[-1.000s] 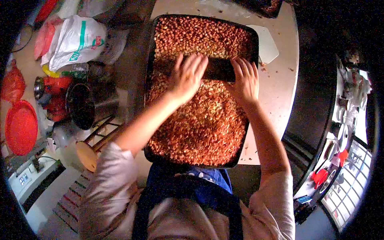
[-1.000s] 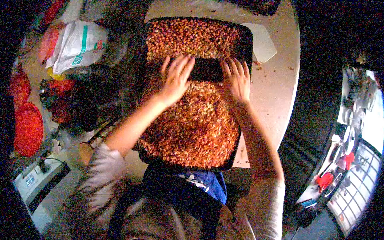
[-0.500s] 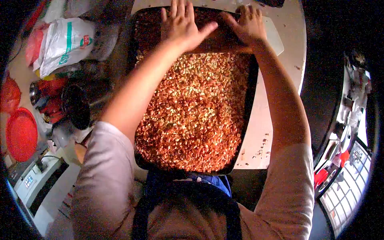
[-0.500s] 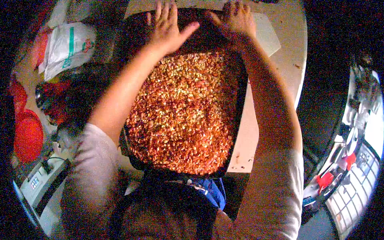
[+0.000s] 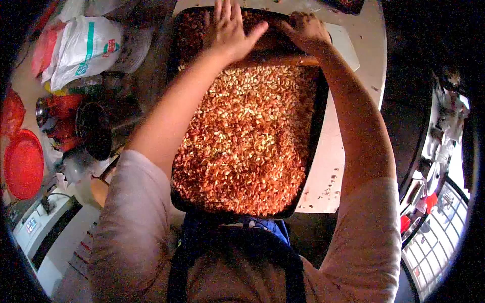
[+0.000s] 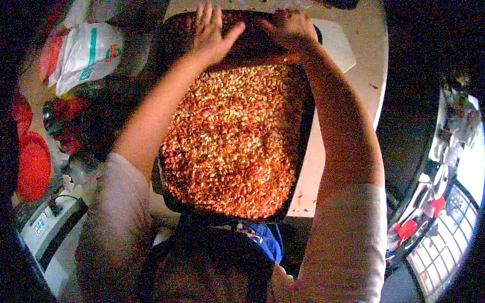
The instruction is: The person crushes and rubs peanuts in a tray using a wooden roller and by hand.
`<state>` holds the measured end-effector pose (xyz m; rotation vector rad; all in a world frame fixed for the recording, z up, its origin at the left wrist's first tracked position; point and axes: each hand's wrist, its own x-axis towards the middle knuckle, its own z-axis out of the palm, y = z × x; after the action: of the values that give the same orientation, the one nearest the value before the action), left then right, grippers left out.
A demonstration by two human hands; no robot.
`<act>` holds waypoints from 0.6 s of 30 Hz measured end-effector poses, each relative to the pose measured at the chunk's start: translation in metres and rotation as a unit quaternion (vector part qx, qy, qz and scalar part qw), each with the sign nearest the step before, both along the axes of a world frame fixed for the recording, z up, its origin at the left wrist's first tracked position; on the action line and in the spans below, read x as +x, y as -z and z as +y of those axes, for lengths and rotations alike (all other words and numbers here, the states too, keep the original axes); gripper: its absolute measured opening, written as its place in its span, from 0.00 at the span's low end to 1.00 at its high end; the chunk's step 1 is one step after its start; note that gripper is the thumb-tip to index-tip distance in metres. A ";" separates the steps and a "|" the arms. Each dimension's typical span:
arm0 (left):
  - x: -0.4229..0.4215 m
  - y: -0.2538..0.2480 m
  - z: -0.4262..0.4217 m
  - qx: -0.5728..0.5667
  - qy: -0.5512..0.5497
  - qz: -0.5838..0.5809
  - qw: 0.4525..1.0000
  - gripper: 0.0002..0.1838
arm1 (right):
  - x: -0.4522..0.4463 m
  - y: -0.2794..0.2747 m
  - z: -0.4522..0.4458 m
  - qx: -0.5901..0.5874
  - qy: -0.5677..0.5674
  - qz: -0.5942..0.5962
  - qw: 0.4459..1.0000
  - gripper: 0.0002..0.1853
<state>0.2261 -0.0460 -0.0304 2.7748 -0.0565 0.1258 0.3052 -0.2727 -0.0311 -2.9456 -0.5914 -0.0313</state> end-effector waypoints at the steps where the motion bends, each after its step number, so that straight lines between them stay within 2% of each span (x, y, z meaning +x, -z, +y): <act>1: 0.010 -0.020 0.001 0.039 -0.028 0.090 0.995 0.53 | 0.008 -0.001 0.001 0.016 0.015 0.067 0.998 0.38; 2: 0.006 -0.001 0.000 0.004 0.007 -0.032 0.999 0.55 | -0.001 0.002 -0.002 0.016 0.017 0.072 0.997 0.38; 3: 0.000 0.021 -0.002 -0.035 0.041 -0.153 0.987 0.57 | -0.020 0.003 -0.008 -0.014 0.012 0.025 0.999 0.39; 4: -0.029 0.010 -0.012 0.038 0.054 -0.131 0.989 0.58 | -0.037 0.001 -0.010 -0.043 0.005 -0.027 0.999 0.40; 5: -0.050 0.011 -0.018 0.010 0.087 -0.157 0.984 0.59 | -0.063 0.033 -0.030 0.057 -0.057 -0.229 0.970 0.42; 6: -0.073 -0.007 -0.027 0.018 0.103 -0.046 0.993 0.58 | -0.095 0.013 -0.031 0.051 -0.057 -0.175 0.982 0.45; 7: -0.089 -0.022 -0.031 0.026 0.114 0.066 0.991 0.57 | -0.116 -0.010 -0.034 -0.035 -0.060 -0.082 0.994 0.49; 8: -0.092 -0.019 -0.031 0.058 0.139 0.067 0.986 0.57 | -0.127 -0.019 -0.039 -0.029 -0.087 -0.029 0.995 0.53; 9: -0.093 -0.015 -0.029 0.093 0.160 0.068 0.980 0.57 | -0.129 -0.011 -0.046 -0.049 -0.131 -0.071 0.988 0.53; 10: -0.087 -0.018 -0.027 0.043 0.147 0.071 0.986 0.51 | -0.118 -0.007 -0.048 -0.067 -0.122 -0.038 0.990 0.54; 12: -0.080 0.008 -0.018 0.021 0.146 0.041 0.988 0.49 | -0.105 -0.023 -0.026 -0.097 -0.130 0.045 0.986 0.54; 15: -0.095 -0.032 0.024 0.031 0.128 0.076 0.988 0.48 | -0.123 -0.043 0.022 -0.086 -0.147 0.009 0.985 0.53; 16: -0.101 -0.033 0.041 0.039 0.114 0.089 0.989 0.48 | -0.128 -0.019 0.033 -0.058 -0.149 -0.083 0.984 0.51; 17: -0.114 -0.033 0.055 0.047 0.094 0.044 0.993 0.49 | -0.142 -0.038 0.055 -0.070 -0.113 0.005 0.991 0.53; 18: -0.126 -0.028 0.070 0.067 0.096 0.022 0.993 0.51 | -0.157 -0.030 0.066 -0.041 -0.120 -0.038 0.991 0.52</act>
<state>0.0999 0.0245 -0.0026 2.8858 -0.3314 0.0102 0.1479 -0.2065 -0.0008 -2.9385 -0.9772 -0.0967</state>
